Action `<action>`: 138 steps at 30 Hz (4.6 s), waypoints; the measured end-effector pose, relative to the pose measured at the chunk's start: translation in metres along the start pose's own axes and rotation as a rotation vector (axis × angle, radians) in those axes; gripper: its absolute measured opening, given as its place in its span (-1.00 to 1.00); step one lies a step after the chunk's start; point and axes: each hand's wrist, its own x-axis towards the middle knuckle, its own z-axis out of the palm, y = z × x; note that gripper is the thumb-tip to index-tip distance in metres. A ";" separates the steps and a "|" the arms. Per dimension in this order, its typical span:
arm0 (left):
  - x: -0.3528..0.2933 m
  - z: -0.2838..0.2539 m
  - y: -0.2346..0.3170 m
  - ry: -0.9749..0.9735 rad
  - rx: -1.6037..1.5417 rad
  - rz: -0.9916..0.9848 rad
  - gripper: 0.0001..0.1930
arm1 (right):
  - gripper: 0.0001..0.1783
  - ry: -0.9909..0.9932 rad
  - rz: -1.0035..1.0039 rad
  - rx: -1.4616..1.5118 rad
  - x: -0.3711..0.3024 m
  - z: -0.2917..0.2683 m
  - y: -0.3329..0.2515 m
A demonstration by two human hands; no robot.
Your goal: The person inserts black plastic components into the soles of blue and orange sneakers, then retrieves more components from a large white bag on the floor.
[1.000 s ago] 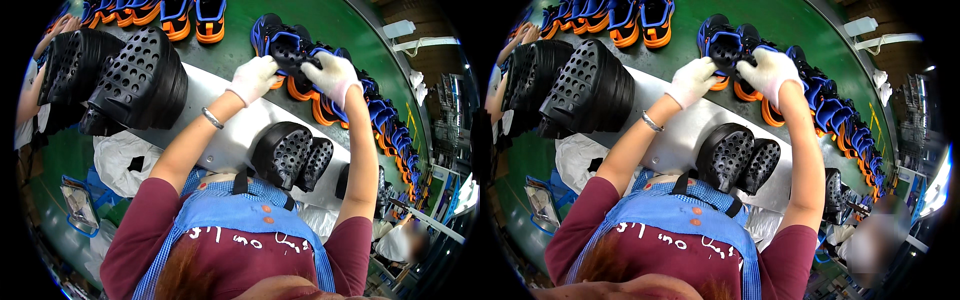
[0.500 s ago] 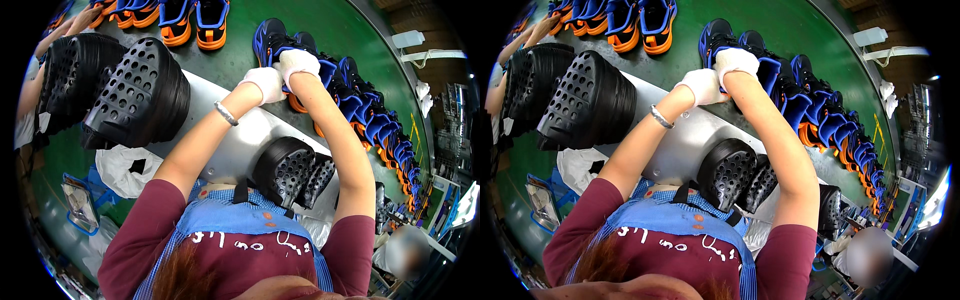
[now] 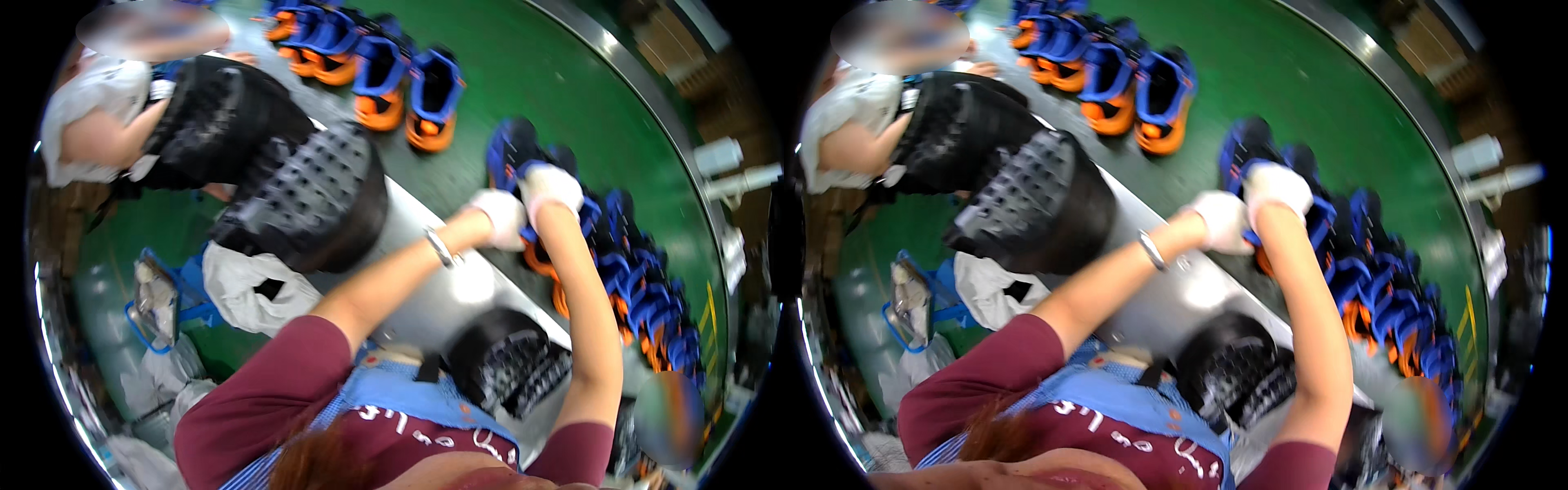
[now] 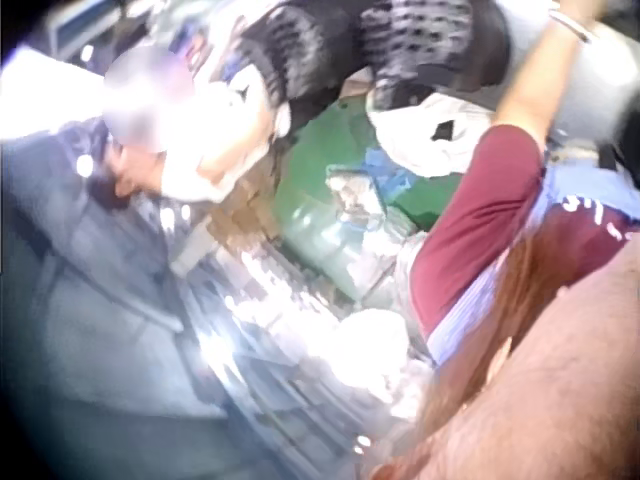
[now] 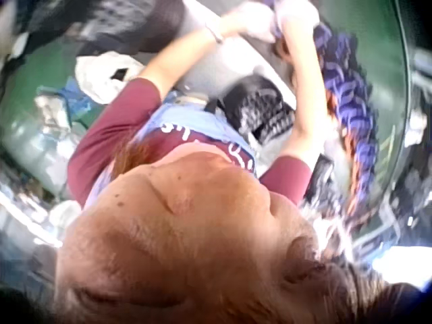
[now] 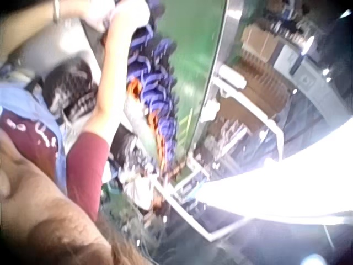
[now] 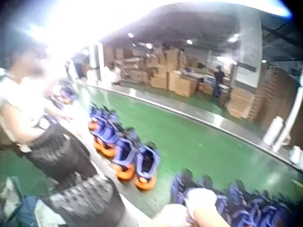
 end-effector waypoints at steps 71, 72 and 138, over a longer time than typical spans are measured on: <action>-0.145 -0.002 0.071 -0.006 -1.724 0.233 -0.54 | -0.40 0.240 -0.265 1.122 -0.274 0.018 0.034; -0.141 -0.001 0.068 -0.001 -1.761 0.299 -0.56 | -0.43 0.250 -0.246 1.088 -0.271 0.019 0.034; 0.000 -0.036 -0.001 -0.248 -0.055 -0.205 -0.56 | -0.52 0.008 -0.013 0.511 0.011 0.010 0.001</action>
